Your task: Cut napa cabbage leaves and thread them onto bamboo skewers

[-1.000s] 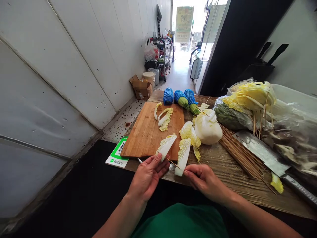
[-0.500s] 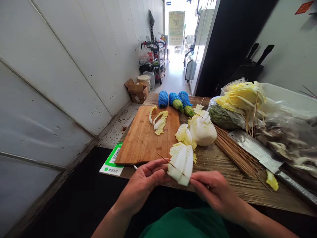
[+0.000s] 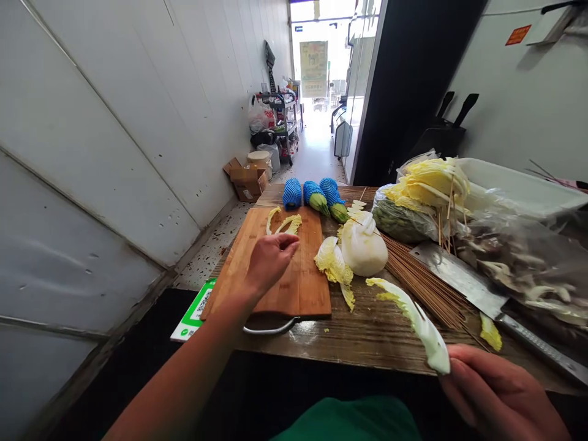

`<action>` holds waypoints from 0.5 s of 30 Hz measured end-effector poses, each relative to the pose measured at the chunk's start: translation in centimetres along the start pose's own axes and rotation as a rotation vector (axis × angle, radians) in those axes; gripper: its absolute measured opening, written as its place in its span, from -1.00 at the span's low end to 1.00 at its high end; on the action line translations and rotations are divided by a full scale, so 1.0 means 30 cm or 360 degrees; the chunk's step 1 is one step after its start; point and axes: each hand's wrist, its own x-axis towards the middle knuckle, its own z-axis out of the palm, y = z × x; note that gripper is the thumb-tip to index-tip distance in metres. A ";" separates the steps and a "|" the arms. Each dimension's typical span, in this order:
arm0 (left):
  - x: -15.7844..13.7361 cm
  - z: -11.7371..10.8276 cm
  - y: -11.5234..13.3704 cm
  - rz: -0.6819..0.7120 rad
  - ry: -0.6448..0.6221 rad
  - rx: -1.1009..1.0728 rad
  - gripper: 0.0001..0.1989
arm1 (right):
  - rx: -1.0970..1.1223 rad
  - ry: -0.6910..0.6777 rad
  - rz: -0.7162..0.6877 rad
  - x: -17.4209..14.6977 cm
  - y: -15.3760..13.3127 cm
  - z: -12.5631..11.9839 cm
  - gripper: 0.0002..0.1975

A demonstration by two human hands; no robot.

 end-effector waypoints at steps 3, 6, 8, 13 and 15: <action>0.027 0.091 0.024 0.0104 -0.0241 0.0328 -0.75 | 0.0059 -0.0076 -0.0060 0.013 0.006 0.004 -0.66; 0.056 0.178 0.027 0.0025 -0.0280 0.0496 -0.59 | 0.0119 -0.0068 -0.0072 0.019 0.002 0.022 -0.62; 0.081 0.213 0.016 -0.0049 -0.0318 0.0432 -0.56 | 0.0140 -0.0068 -0.0067 0.021 0.000 0.033 -0.60; 0.106 0.168 -0.009 -0.0134 -0.0374 0.0195 -0.56 | 0.0076 -0.0201 -0.0139 0.030 0.014 0.031 -0.62; 0.091 0.102 -0.018 -0.0174 -0.0360 -0.0021 -0.57 | 0.0047 -0.0232 -0.0170 0.035 0.019 0.030 -0.63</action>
